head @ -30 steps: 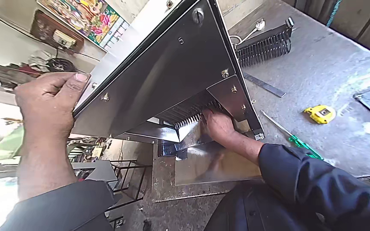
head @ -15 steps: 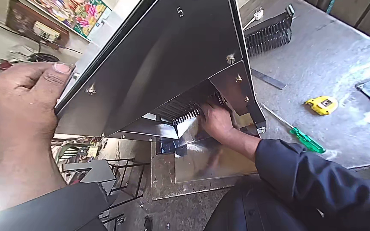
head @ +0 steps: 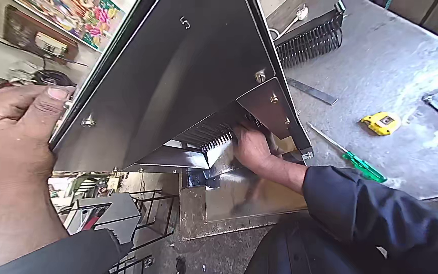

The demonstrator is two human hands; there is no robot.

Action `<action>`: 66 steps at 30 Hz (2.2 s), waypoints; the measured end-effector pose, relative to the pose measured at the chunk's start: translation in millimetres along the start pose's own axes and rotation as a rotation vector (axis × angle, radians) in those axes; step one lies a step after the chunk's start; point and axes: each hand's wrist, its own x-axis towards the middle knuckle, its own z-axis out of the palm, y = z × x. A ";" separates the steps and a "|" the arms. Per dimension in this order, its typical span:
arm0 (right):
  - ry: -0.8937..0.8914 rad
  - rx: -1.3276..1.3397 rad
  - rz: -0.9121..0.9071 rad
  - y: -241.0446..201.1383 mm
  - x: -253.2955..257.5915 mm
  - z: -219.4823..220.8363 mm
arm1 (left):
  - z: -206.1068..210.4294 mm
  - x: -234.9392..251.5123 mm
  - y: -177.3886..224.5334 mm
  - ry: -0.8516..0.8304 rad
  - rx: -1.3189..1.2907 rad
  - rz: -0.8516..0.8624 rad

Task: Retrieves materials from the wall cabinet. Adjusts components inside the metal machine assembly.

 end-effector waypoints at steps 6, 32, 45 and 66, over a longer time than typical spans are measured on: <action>0.117 -0.044 -0.149 8.2 -2.8 2.9 | 4.3 -0.6 1.0 -0.017 -0.105 0.016; 0.243 0.169 -0.279 -25.4 13.9 -15.6 | 0.9 -2.5 12.8 -0.004 0.070 -0.005; 0.169 0.122 -0.483 14.8 -16.1 -10.0 | -5.3 -3.0 -14.8 0.010 0.063 0.062; 0.179 -0.058 -0.341 3.1 5.6 -13.6 | -1.2 -3.5 1.1 0.042 0.127 0.020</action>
